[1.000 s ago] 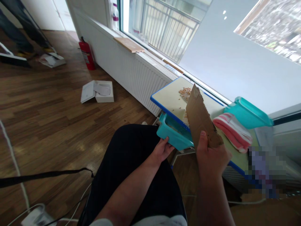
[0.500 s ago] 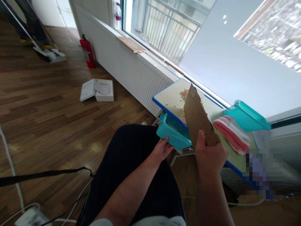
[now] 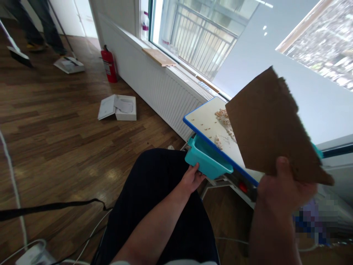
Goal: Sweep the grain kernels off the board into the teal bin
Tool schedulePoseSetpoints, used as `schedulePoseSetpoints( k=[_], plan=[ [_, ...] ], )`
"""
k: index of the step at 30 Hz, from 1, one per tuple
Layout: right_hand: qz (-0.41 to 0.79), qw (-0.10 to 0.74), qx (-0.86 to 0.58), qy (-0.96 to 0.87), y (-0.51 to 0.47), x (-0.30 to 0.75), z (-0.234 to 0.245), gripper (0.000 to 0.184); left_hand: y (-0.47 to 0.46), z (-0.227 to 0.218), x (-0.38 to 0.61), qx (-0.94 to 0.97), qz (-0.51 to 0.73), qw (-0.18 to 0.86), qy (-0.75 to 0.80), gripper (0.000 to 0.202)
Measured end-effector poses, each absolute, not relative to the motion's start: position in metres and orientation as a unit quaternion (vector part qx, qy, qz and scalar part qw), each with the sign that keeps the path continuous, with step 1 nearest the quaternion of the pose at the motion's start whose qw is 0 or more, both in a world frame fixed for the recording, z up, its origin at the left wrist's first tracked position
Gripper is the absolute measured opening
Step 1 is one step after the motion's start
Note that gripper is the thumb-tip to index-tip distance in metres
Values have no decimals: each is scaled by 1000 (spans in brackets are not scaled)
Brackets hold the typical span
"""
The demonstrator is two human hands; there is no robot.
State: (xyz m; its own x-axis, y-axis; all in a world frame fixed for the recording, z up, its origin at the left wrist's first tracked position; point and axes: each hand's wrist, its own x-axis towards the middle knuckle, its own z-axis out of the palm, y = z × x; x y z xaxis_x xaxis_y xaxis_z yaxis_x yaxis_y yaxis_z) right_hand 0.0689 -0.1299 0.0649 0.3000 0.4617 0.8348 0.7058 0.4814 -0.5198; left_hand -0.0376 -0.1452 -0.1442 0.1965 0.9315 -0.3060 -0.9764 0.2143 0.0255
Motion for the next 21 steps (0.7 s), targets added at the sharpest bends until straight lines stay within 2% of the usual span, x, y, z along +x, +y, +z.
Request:
schedulePoseSetpoints(
  k=[1, 2, 7, 8, 9, 10, 12, 17, 21],
  plan=[
    [-45, 683, -454, -570, -118, 70, 76, 61, -145, -144, -38, -89, 622, 767, 128, 42],
    [15, 700, -428, -571, -105, 71, 89, 64, -145, -144, -37, -90, 624, 766, 126, 43],
    [203, 640, -396, -626, -11, 48, 141, 49, -144, -144, -40, -85, 627, 764, 125, 50],
    [237, 634, -377, -633, 10, 38, 144, 42, -143, -144, -42, -85, 629, 763, 127, 50],
    [264, 649, -343, -626, 31, 27, 143, 19, -143, -144, -44, -86, 631, 761, 127, 49],
    [317, 630, -327, -629, 50, 15, 138, 7, -142, -145, -46, -89, 634, 758, 127, 48],
    [403, 593, -325, -617, 82, -5, 122, 20, -141, -145, -50, -96, 642, 751, 123, 45],
    [486, 536, -380, -576, 119, -31, 69, 20, -140, -147, -58, -103, 656, 737, 123, 38],
    [517, 505, -423, -547, 124, -34, 47, 25, -141, -149, -59, -94, 650, 744, 126, 40]
  ],
)
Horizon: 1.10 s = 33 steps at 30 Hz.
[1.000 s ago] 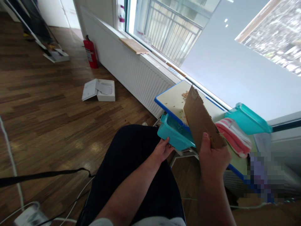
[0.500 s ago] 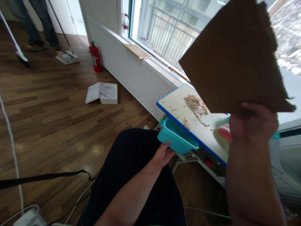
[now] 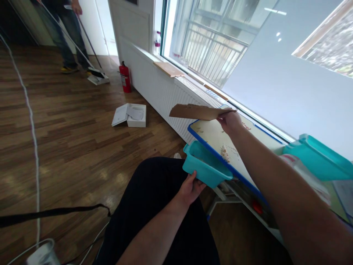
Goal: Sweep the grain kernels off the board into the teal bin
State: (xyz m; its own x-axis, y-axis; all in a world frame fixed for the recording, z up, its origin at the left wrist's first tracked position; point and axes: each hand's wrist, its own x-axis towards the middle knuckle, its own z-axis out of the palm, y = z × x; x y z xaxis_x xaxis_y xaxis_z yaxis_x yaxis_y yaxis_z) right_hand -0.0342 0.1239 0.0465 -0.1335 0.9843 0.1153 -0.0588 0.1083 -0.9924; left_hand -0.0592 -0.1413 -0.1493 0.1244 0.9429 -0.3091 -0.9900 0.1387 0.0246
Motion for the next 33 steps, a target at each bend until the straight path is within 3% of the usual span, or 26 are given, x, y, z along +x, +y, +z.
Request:
schedulePoseSetpoints(
  k=[8, 33],
  plan=[
    [552, 435, -435, -563, 129, -21, 55, 29, -143, -150, -58, -106, 638, 751, 132, 43],
    [587, 391, -421, -571, 99, 19, 60, 16, -145, -149, -57, -97, 628, 758, 145, 36]
  ],
)
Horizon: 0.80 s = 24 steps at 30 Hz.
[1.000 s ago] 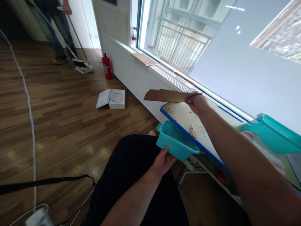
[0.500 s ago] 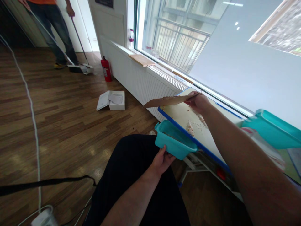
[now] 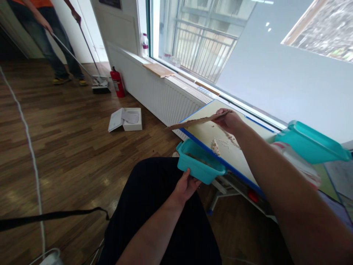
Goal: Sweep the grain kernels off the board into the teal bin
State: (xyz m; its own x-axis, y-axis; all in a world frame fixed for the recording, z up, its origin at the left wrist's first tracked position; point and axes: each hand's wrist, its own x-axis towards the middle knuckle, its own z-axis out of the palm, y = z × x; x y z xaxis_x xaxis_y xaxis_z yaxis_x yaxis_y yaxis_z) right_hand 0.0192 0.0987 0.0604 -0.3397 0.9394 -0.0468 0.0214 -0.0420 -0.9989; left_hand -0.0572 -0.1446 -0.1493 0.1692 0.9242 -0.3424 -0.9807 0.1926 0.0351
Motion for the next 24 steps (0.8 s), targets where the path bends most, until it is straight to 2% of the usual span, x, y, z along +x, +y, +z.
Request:
schedulePoseSetpoints(
  k=[11, 19, 24],
  plan=[
    [596, 397, -390, -579, 84, 44, 57, 13, -142, -157, -56, -71, 622, 763, 162, 46],
    [590, 370, -396, -598, 70, 63, 65, 17, -143, -153, -55, -71, 610, 773, 159, 38],
    [586, 385, -382, -602, 64, 70, 64, 17, -144, -156, -54, -57, 610, 773, 163, 45]
  ],
)
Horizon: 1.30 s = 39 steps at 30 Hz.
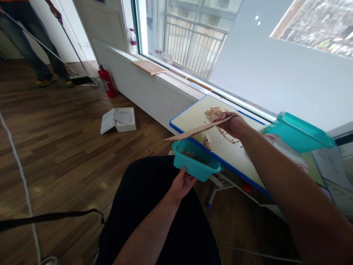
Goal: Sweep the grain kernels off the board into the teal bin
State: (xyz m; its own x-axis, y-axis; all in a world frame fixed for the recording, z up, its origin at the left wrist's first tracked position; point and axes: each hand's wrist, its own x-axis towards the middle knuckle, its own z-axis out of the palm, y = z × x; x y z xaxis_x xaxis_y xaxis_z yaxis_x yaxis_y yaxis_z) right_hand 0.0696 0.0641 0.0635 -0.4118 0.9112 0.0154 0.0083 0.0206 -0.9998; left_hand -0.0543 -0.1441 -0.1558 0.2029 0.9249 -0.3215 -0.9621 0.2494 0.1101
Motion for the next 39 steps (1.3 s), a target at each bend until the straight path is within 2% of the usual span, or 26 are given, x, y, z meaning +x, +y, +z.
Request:
schedulePoseSetpoints(
  k=[10, 17, 24, 28, 34, 39],
  plan=[
    [571, 410, -371, -607, 56, 82, 64, 18, -146, -158, -51, -39, 594, 786, 164, 47],
    [561, 431, -347, -615, 51, 96, 58, 18, -145, -163, -50, -46, 587, 790, 168, 40],
    [558, 427, -361, -613, 50, 101, 60, 16, -149, -160, -44, -33, 574, 799, 174, 42],
    [563, 422, -373, -605, 48, 104, 62, 17, -152, -155, -39, -33, 570, 803, 171, 36],
    [570, 420, -367, -604, 47, 116, 58, 9, -155, -149, -33, -28, 564, 805, 181, 33],
    [560, 421, -404, -588, 36, 123, 61, 15, -157, -153, -33, -30, 569, 807, 156, 33]
  ],
)
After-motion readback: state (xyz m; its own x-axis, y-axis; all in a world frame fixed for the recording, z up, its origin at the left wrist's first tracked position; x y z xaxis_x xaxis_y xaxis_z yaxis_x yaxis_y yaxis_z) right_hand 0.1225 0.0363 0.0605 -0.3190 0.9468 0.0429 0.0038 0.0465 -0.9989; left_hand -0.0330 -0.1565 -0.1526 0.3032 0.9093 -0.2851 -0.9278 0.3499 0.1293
